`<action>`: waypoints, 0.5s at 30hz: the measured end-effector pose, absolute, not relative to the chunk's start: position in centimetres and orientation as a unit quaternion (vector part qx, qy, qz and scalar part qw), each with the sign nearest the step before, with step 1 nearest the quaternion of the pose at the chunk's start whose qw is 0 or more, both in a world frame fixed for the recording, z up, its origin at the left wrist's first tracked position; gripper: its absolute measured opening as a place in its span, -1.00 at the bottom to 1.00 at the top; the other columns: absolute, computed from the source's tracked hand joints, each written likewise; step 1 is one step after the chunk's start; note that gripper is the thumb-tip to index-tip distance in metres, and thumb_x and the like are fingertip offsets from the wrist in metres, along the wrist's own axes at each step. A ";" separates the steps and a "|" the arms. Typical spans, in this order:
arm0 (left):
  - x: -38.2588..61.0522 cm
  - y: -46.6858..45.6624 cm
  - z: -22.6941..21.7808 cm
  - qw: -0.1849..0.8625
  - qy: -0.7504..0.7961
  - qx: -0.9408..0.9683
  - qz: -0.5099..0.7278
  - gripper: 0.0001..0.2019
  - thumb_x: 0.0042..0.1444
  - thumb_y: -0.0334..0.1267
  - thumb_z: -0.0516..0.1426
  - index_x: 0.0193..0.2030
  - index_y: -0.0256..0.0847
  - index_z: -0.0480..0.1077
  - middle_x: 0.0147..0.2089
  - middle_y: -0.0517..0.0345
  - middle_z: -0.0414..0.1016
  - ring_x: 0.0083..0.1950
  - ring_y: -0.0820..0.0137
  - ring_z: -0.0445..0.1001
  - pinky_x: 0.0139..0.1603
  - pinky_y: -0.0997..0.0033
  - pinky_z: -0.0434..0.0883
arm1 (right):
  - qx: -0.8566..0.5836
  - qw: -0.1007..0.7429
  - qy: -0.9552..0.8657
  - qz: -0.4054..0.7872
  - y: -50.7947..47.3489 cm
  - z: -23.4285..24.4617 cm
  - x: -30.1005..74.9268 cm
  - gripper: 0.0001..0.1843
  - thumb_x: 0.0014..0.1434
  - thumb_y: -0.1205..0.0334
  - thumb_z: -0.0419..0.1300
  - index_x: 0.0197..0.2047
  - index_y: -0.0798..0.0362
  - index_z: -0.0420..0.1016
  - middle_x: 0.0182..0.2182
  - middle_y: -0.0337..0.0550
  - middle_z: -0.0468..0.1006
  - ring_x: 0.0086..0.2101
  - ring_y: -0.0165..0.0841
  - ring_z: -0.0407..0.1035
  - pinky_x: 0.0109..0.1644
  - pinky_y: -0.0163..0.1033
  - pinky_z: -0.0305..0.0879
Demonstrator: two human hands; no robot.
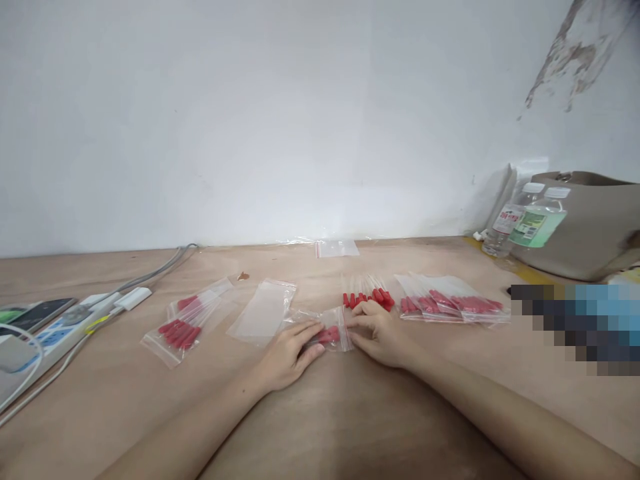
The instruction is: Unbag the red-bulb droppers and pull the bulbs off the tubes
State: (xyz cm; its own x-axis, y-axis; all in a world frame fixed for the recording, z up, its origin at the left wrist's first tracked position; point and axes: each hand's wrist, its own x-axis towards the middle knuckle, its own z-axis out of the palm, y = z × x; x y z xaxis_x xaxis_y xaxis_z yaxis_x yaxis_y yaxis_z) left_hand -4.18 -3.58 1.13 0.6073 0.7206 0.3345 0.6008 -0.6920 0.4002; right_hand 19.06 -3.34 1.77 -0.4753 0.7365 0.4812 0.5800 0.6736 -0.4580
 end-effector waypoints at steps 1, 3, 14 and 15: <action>-4.2 -3.6 1.1 0.124 0.369 0.890 0.238 -0.64 0.20 -0.19 -0.05 0.13 -0.13 0.21 0.12 0.06 0.31 0.13 0.29 0.28 0.13 0.17 0.26 | -0.371 0.337 -0.852 0.149 -3.3 1.9 18.7 -0.81 0.09 0.33 0.06 -0.28 -0.01 0.49 -0.31 -0.15 0.40 -0.27 -0.39 0.27 -0.20 -0.28 0.19; -4.1 -3.7 1.0 0.123 0.362 0.894 0.235 -0.64 0.22 -0.24 -0.10 0.15 -0.12 0.17 0.13 0.07 0.30 0.14 0.30 0.26 0.15 0.16 0.24 | -0.355 0.322 -0.856 0.191 -3.1 2.0 18.1 -0.83 0.08 0.34 0.08 -0.29 0.00 0.48 -0.27 -0.16 0.40 -0.24 -0.40 0.28 -0.17 -0.31 0.21; -4.0 -3.8 1.1 0.111 0.348 0.910 0.198 -0.52 0.18 -0.25 -0.02 0.24 -0.13 0.00 0.22 0.03 0.15 0.21 0.26 0.15 0.21 0.06 0.14 | -0.412 0.294 -0.839 0.199 -2.7 1.7 16.9 -0.87 -0.12 0.41 0.17 -0.42 0.08 0.32 -0.44 -0.23 0.39 -0.39 -0.41 0.26 -0.31 -0.35 0.16; -4.0 -3.9 1.1 0.111 0.347 0.910 0.197 -0.53 0.18 -0.24 -0.03 0.24 -0.13 0.01 0.23 0.04 0.15 0.22 0.27 0.15 0.21 0.05 0.14 | -0.408 0.298 -0.837 0.212 -2.8 1.8 17.0 -0.86 -0.12 0.42 0.16 -0.42 0.07 0.31 -0.46 -0.26 0.39 -0.41 -0.42 0.25 -0.34 -0.36 0.15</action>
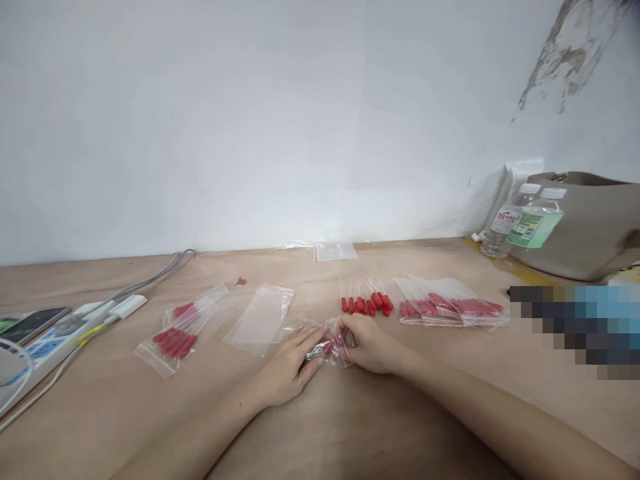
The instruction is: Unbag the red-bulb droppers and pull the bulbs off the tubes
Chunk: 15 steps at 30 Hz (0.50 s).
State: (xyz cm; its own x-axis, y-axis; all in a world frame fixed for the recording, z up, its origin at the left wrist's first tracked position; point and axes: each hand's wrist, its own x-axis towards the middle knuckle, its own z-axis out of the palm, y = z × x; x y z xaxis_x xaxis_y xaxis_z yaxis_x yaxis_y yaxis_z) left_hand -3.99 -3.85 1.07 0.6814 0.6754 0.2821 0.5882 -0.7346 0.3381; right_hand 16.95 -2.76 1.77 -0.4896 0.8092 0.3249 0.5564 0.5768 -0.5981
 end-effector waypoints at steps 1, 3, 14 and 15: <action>-4.0 -3.9 1.1 0.110 0.347 0.910 0.197 -0.53 0.18 -0.24 -0.03 0.23 -0.13 0.02 0.23 0.04 0.15 0.22 0.27 0.15 0.21 0.06 0.14 | -0.402 0.300 -0.833 0.231 -2.8 1.8 17.0 -0.85 -0.12 0.43 0.15 -0.42 0.07 0.30 -0.47 -0.28 0.38 -0.43 -0.44 0.25 -0.36 -0.37 0.15; -4.0 -3.9 1.1 0.110 0.349 0.909 0.198 -0.54 0.18 -0.23 -0.03 0.23 -0.13 0.03 0.23 0.04 0.15 0.22 0.27 0.15 0.21 0.06 0.15 | -0.394 0.303 -0.820 0.284 -2.9 1.9 17.2 -0.84 -0.13 0.45 0.14 -0.42 0.06 0.29 -0.51 -0.32 0.37 -0.47 -0.47 0.24 -0.40 -0.38 0.14; -3.8 -4.4 1.6 0.012 0.390 0.904 0.171 -0.58 0.18 -0.16 -0.05 0.18 -0.14 0.13 0.15 0.03 0.26 0.13 0.21 0.24 0.12 0.08 0.24 | -0.402 0.370 -0.607 0.577 -1.2 4.9 22.0 -0.68 -0.17 0.19 0.32 -0.37 0.10 0.31 -0.45 -0.21 0.49 -0.43 -0.46 0.38 -0.37 -0.34 0.27; -3.7 -4.6 1.9 -0.010 0.400 0.902 0.163 -0.60 0.18 -0.14 -0.04 0.15 -0.14 0.17 0.09 0.03 0.32 0.08 0.19 0.28 0.07 0.07 0.27 | -0.415 0.378 -0.597 0.573 -0.9 5.6 22.8 -0.67 -0.16 0.16 0.31 -0.35 0.10 0.32 -0.47 -0.21 0.50 -0.46 -0.47 0.37 -0.40 -0.35 0.27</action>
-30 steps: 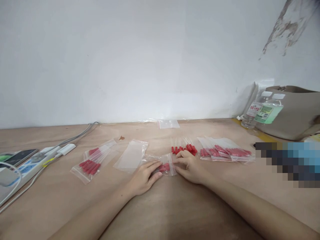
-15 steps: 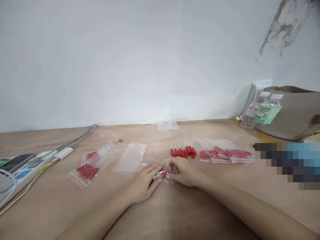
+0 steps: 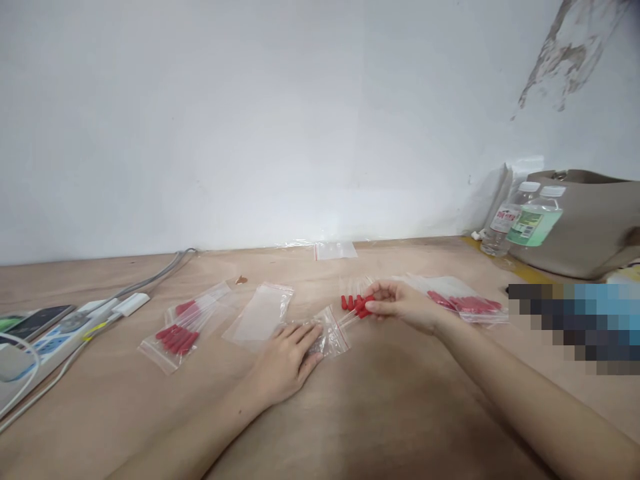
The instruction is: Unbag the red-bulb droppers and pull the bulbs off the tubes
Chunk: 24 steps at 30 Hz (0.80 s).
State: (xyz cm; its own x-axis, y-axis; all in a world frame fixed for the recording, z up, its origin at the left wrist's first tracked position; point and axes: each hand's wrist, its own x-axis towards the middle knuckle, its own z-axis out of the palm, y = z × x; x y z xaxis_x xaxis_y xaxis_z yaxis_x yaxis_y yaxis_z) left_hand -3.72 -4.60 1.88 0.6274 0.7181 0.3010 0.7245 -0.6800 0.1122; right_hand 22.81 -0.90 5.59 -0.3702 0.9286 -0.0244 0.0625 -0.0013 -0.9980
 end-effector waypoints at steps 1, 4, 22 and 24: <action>-3.6 -4.8 2.2 0.027 -0.407 -0.900 -0.155 -0.63 0.18 -0.13 -0.04 0.10 -0.13 0.23 0.03 0.03 0.37 0.02 0.18 0.32 0.02 0.08 0.30 | -0.430 0.389 -0.587 0.566 -0.6 6.2 23.6 -0.66 -0.16 0.14 0.31 -0.34 0.10 0.33 -0.49 -0.21 0.50 -0.50 -0.48 0.36 -0.43 -0.35 0.27; -3.4 -4.8 3.1 0.030 -0.393 -0.905 -0.162 -0.72 0.21 -0.18 -0.08 -0.04 -0.15 0.33 -0.09 0.05 0.42 -0.06 0.25 0.36 -0.04 0.19 0.33 | -0.460 0.467 -0.559 0.508 0.1 7.6 25.5 -0.66 -0.14 0.10 0.30 -0.32 0.08 0.35 -0.47 -0.19 0.52 -0.52 -0.48 0.37 -0.42 -0.34 0.30; -2.1 -1.8 2.4 -0.077 -0.494 -0.844 -0.194 -0.70 0.21 -0.26 -0.16 -0.03 -0.25 0.26 0.07 -0.08 0.22 0.11 0.25 0.22 0.10 0.21 0.19 | -0.385 0.277 -0.857 -0.201 0.8 1.3 22.2 -0.80 0.17 0.37 0.01 -0.22 0.04 0.45 -0.23 -0.08 0.49 -0.26 -0.33 0.31 -0.19 -0.22 0.16; -2.3 -1.1 2.8 -0.081 -0.509 -0.830 -0.212 -0.84 0.12 -0.34 -0.08 -0.25 -0.24 0.30 -0.14 0.00 0.30 -0.08 0.29 0.33 -0.06 0.28 0.29 | -0.404 0.243 -0.854 -0.221 0.6 1.3 22.0 -0.80 0.16 0.39 0.03 -0.22 0.04 0.45 -0.28 -0.10 0.50 -0.27 -0.31 0.29 -0.20 -0.20 0.10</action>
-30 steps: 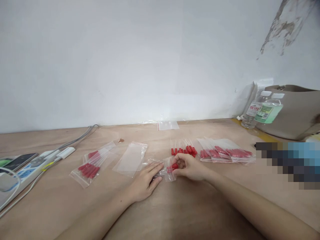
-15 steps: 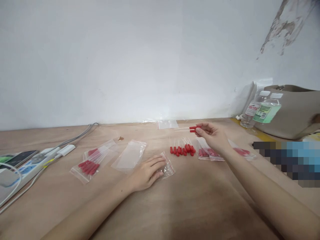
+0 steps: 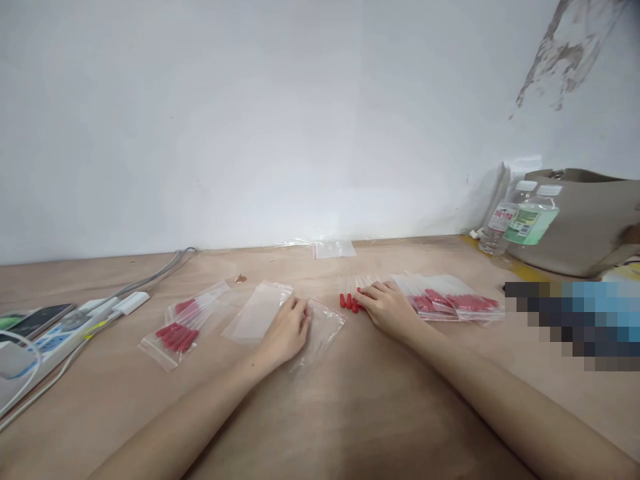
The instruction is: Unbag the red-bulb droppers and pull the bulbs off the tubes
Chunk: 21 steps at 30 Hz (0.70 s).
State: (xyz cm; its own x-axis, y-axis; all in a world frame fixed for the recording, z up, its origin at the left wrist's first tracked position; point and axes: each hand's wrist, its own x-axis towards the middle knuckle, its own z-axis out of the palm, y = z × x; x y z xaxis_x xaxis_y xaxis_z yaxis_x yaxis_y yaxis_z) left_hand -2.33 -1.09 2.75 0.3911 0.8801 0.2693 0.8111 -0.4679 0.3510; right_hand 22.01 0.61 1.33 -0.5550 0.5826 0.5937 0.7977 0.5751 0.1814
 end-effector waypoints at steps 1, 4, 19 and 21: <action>-2.5 -0.7 2.8 0.091 0.516 0.824 0.215 -0.90 0.07 -0.37 -0.04 -0.33 -0.23 0.29 -0.21 0.04 0.29 -0.15 0.31 0.34 -0.12 0.30 0.31 | -0.413 0.232 -0.852 -0.224 0.5 1.3 21.9 -0.80 0.15 0.38 0.03 -0.21 0.03 0.44 -0.30 -0.11 0.50 -0.27 -0.30 0.29 -0.20 -0.18 0.07; -2.8 0.1 2.5 0.140 0.532 0.803 0.231 -0.96 -0.03 -0.38 0.04 -0.39 -0.21 0.27 -0.26 0.13 0.25 -0.31 0.39 0.34 -0.26 0.37 0.32 | -0.438 0.240 -0.839 -0.216 0.3 1.1 21.7 -0.80 0.17 0.32 0.03 -0.17 0.04 0.43 -0.27 -0.10 0.49 -0.23 -0.29 0.27 -0.15 -0.17 0.03; -10.0 5.3 4.2 0.100 0.619 0.730 0.274 -0.78 -0.11 -0.34 0.06 -0.24 -0.23 0.31 -0.23 0.10 0.39 -0.27 0.33 0.39 -0.19 0.36 0.32 | -0.462 0.282 -0.821 -0.182 0.8 -0.5 21.6 -0.77 0.17 0.37 -0.03 -0.11 0.06 0.34 -0.19 -0.12 0.47 -0.17 -0.30 0.26 -0.01 -0.15 -0.02; -11.0 5.9 4.3 0.049 0.645 0.716 0.265 -0.73 -0.16 -0.35 0.08 -0.22 -0.21 0.31 -0.13 0.03 0.34 -0.09 0.20 0.33 -0.05 0.24 0.25 | -0.460 0.280 -0.821 -0.189 0.7 -0.5 21.6 -0.77 0.17 0.36 -0.02 -0.11 0.07 0.34 -0.18 -0.10 0.46 -0.17 -0.30 0.26 0.01 -0.13 -0.02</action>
State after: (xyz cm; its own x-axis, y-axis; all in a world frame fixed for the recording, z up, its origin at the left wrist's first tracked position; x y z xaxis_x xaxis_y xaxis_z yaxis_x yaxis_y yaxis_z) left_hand -11.01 5.90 4.26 0.0290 0.9484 0.3156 0.8966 -0.1643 0.4113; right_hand 21.58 0.74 -0.47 -0.4206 0.6492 0.6337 0.8608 0.5061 0.0528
